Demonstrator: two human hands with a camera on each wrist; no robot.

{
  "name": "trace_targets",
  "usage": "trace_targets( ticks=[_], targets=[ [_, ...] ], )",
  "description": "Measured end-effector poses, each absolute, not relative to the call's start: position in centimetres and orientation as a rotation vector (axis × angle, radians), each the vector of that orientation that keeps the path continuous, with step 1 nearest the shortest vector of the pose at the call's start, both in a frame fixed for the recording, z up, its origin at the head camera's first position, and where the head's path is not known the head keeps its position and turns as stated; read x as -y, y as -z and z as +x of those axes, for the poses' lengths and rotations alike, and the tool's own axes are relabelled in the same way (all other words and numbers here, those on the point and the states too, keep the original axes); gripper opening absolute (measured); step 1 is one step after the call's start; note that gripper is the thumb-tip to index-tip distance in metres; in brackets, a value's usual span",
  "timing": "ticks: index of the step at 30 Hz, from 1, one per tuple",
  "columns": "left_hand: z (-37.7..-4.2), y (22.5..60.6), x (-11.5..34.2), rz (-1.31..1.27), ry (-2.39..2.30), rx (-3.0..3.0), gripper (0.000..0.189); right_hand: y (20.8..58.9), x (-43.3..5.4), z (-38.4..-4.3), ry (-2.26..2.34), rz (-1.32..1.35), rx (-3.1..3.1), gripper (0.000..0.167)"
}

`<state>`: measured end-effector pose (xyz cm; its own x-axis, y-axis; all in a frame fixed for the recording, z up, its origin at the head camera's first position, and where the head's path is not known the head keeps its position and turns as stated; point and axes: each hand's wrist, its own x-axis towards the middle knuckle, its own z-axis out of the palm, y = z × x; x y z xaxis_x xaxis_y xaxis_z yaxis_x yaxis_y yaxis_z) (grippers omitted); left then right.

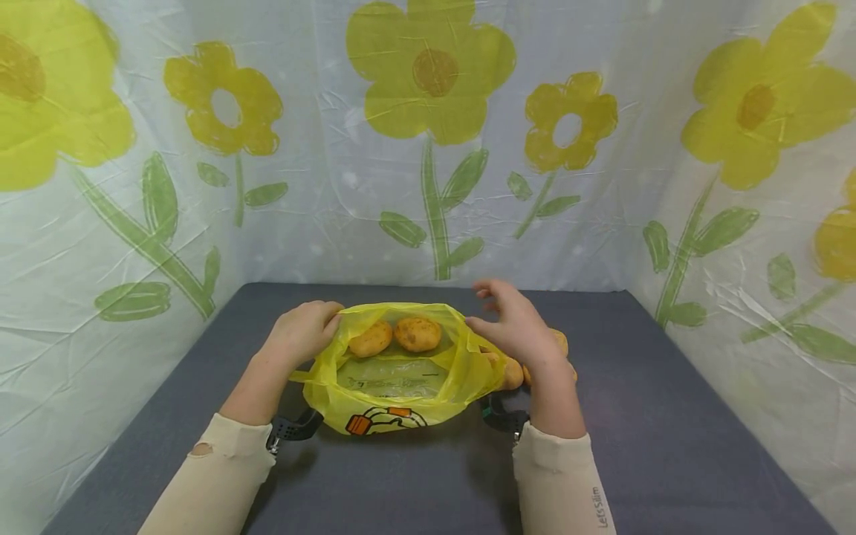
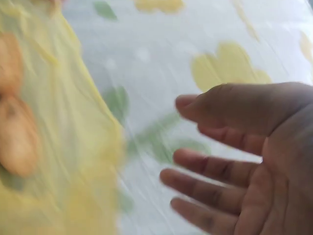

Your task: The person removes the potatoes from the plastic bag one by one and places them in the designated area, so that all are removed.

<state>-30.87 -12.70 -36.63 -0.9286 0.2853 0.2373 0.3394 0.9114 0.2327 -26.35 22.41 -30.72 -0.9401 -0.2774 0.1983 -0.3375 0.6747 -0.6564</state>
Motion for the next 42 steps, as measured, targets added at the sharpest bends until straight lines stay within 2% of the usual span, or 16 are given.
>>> trace_targets(
  ticks=[5,9,12,19,23,31,42],
  targets=[
    [-31.0,36.7,12.7,-0.471,0.410,2.876,0.033,32.4,-18.2,-27.4,-1.158,0.719,2.730,0.043],
    [-31.0,36.7,12.6,-0.475,0.409,2.869,0.034,34.5,-16.3,-28.7,-1.154,0.745,2.789,0.039],
    [-30.9,36.6,12.5,-0.476,0.406,2.871,0.034,36.1,-15.5,-29.6,-1.116,0.702,2.884,0.046],
    [-30.8,36.6,12.3,-0.472,0.398,2.866,0.033,38.7,-14.6,-30.9,-1.017,0.547,3.030,0.073],
    [-30.9,36.7,12.2,-0.485,0.380,2.850,0.033,39.9,-14.5,-31.4,-1.021,0.491,3.029,0.080],
    [-30.8,36.7,12.1,-0.496,0.370,2.848,0.032,41.1,-14.3,-31.9,-1.123,0.423,2.973,0.083],
    [-30.9,36.7,11.8,-0.494,0.347,2.862,0.031,42.4,-14.1,-32.4,-1.144,0.348,2.905,0.070]
  ],
)
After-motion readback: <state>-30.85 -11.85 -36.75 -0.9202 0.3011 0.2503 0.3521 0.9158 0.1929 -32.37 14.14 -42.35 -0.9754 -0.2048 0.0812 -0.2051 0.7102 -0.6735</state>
